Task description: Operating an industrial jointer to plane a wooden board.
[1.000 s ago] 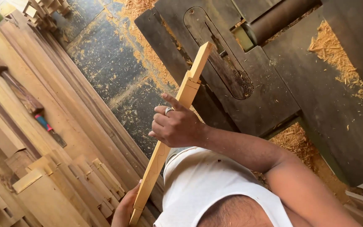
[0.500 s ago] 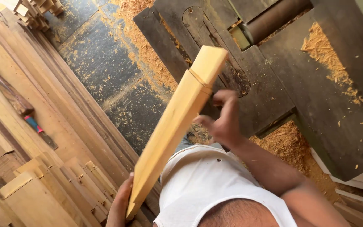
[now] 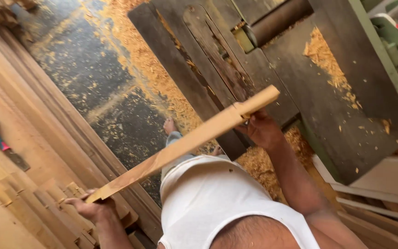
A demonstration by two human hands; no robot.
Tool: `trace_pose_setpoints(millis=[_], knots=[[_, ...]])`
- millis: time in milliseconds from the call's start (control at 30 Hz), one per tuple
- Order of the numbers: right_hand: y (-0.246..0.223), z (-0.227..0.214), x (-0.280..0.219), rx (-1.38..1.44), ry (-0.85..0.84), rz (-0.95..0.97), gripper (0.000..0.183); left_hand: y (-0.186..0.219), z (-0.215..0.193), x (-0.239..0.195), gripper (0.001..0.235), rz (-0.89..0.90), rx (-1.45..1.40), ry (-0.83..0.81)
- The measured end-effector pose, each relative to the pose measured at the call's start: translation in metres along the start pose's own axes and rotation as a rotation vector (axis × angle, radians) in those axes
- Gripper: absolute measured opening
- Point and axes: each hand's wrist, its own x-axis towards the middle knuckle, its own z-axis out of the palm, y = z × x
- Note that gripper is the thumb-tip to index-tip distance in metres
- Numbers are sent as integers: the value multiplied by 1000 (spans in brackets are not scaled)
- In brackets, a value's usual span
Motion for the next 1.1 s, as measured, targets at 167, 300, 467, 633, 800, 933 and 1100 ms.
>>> trace_pose_setpoints(millis=[167,300,467,633,800,933,1100], knots=[[-16,18,-18,134,-268,-74,30,30,34,-22,67,-1,-240,-67],[-26,38,-25,234,-323,-104,35,36,50,-20,62,179,-196,-267],[-23,19,-45,170,-328,-175,40,39,57,-18,64,93,-235,-278],[-12,-2,-70,170,-295,-197,43,32,61,-15,66,116,-193,-240],[-11,-9,-118,-5,-242,-250,50,33,58,-29,62,216,-116,-331],[2,-26,-171,-179,-106,-205,57,34,51,-34,68,157,-79,-409],[25,-44,-201,115,24,-103,55,39,46,-36,70,148,61,-426]])
